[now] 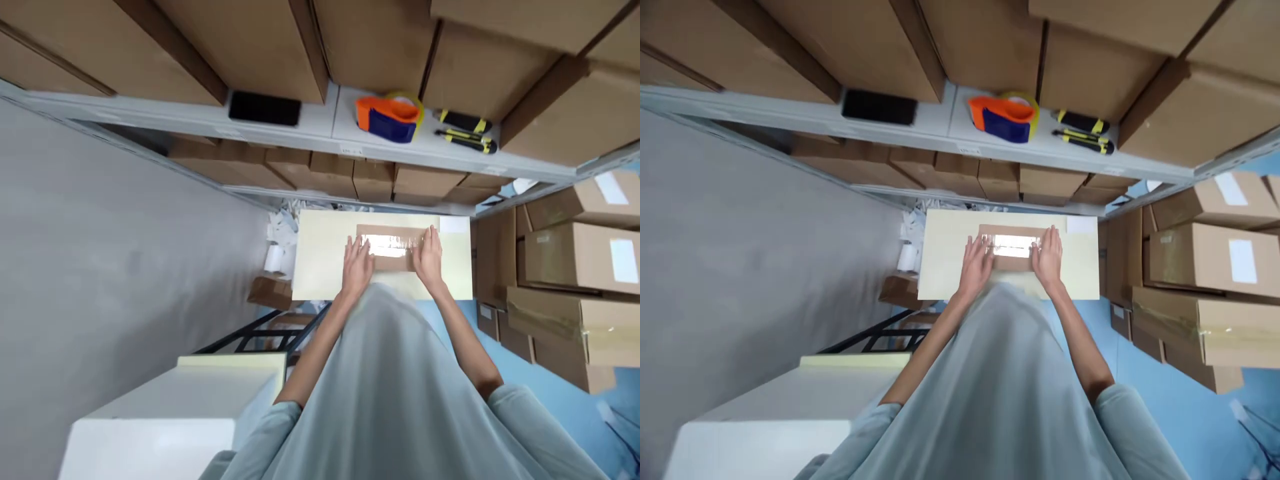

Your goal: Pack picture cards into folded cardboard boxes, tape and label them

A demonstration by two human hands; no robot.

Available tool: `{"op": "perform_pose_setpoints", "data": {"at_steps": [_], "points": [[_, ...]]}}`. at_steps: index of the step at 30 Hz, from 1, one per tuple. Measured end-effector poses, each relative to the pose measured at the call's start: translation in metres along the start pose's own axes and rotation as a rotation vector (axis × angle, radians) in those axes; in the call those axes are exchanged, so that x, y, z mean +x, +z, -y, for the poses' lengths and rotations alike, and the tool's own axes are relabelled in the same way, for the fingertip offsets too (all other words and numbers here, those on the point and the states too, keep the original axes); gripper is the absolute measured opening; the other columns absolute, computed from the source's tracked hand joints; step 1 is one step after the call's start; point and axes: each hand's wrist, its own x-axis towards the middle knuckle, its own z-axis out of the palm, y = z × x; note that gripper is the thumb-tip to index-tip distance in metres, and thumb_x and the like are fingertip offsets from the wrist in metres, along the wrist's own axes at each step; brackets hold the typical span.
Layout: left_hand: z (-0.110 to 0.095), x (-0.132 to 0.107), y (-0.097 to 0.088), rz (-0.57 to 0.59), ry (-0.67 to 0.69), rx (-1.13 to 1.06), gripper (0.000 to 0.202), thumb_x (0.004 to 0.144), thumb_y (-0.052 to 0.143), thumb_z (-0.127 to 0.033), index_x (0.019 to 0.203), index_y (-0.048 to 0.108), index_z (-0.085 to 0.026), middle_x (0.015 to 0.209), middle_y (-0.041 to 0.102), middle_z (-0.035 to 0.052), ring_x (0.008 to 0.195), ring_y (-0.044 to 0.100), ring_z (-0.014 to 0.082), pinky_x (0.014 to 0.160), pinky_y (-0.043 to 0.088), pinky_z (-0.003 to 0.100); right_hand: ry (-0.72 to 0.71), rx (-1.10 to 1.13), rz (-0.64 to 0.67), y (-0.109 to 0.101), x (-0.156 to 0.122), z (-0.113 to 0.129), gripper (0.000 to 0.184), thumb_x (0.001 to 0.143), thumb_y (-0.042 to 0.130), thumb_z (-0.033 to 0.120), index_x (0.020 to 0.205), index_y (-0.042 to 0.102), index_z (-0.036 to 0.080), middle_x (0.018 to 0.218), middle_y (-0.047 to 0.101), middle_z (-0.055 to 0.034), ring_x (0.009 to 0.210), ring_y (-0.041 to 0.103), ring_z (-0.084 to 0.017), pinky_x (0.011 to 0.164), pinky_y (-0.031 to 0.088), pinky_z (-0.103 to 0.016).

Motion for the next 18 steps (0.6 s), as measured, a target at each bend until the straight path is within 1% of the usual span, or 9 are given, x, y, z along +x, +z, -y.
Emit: {"op": "perform_pose_setpoints", "data": {"at_steps": [1,3,6,8,9,12,15,16,18], "points": [[-0.007,-0.001,0.009,0.07,0.045,0.043,0.049,0.113,0.044,-0.037,0.156,0.061,-0.023,0.179,0.04,0.0105,0.173,0.017,0.0345,0.139,0.022,0.063,0.041,0.015,0.014,0.013,-0.015,-0.003,0.079,0.112,0.03,0.052,0.174,0.018,0.003,0.18,0.025,-0.0293,0.171,0.02,-0.038,0.134,0.027,-0.065],[-0.022,0.001,0.029,0.207,0.126,0.115,0.05,0.113,0.043,-0.037,0.158,0.061,-0.024,0.179,0.039,0.0084,0.173,0.017,0.0337,0.14,0.018,0.063,0.143,0.051,0.032,0.033,-0.029,-0.006,0.089,0.111,0.033,0.058,0.173,0.012,-0.003,0.179,0.021,-0.0341,0.17,0.02,-0.04,0.133,0.029,-0.065],[-0.037,0.003,0.054,0.346,0.171,0.209,0.057,0.112,0.045,-0.037,0.167,0.05,-0.022,0.182,0.03,0.0091,0.173,0.012,0.0345,0.14,0.016,0.063,0.295,0.106,0.051,0.05,-0.025,-0.01,0.106,0.107,0.04,0.069,0.171,0.01,-0.008,0.177,0.023,-0.0391,0.167,0.026,-0.044,0.13,0.036,-0.062],[-0.039,0.001,0.062,0.38,0.173,0.265,0.062,0.112,0.047,-0.04,0.171,0.044,-0.023,0.184,0.022,0.0084,0.174,0.005,0.0357,0.14,0.012,0.064,0.376,0.13,0.079,0.052,-0.017,-0.017,0.112,0.104,0.044,0.075,0.172,0.01,-0.007,0.174,0.028,-0.0396,0.162,0.038,-0.047,0.124,0.044,-0.062],[-0.038,0.0,0.064,0.387,0.175,0.283,0.064,0.112,0.046,-0.043,0.173,0.041,-0.024,0.185,0.02,0.0078,0.174,0.002,0.0358,0.14,0.009,0.065,0.407,0.139,0.096,0.051,-0.014,-0.021,0.111,0.103,0.043,0.076,0.173,0.011,-0.004,0.173,0.031,-0.0387,0.157,0.044,-0.047,0.121,0.047,-0.061],[-0.028,-0.004,0.062,0.393,0.157,0.297,0.07,0.112,0.043,-0.05,0.176,0.032,-0.024,0.185,0.019,0.0074,0.174,-0.001,0.0339,0.141,0.004,0.063,0.459,0.183,0.161,0.045,-0.011,-0.034,0.092,0.109,0.031,0.071,0.174,0.019,0.006,0.167,0.048,-0.0315,0.144,0.06,-0.044,0.113,0.054,-0.059],[-0.01,-0.005,0.048,0.375,0.068,0.311,0.074,0.113,0.036,-0.054,0.178,0.025,-0.02,0.186,0.017,0.0095,0.174,0.002,0.0326,0.141,0.003,0.061,0.465,0.264,0.21,0.041,-0.012,-0.044,0.077,0.113,0.021,0.064,0.173,0.025,0.016,0.156,0.064,-0.0225,0.137,0.066,-0.041,0.11,0.056,-0.057],[-0.004,-0.005,0.043,0.363,0.036,0.325,0.075,0.114,0.033,-0.055,0.178,0.024,-0.019,0.186,0.015,0.0103,0.174,0.004,0.0325,0.141,0.002,0.061,0.467,0.284,0.216,0.041,-0.012,-0.046,0.076,0.113,0.02,0.064,0.173,0.026,0.018,0.154,0.066,-0.021,0.136,0.066,-0.04,0.109,0.056,-0.057],[0.006,-0.005,0.033,0.346,0.001,0.357,0.076,0.114,0.029,-0.057,0.178,0.022,-0.017,0.186,0.011,0.0124,0.174,0.005,0.0324,0.14,0.0,0.062,0.474,0.302,0.215,0.041,-0.012,-0.048,0.075,0.113,0.018,0.062,0.174,0.024,0.019,0.155,0.065,-0.0206,0.136,0.066,-0.04,0.11,0.055,-0.058]]}}
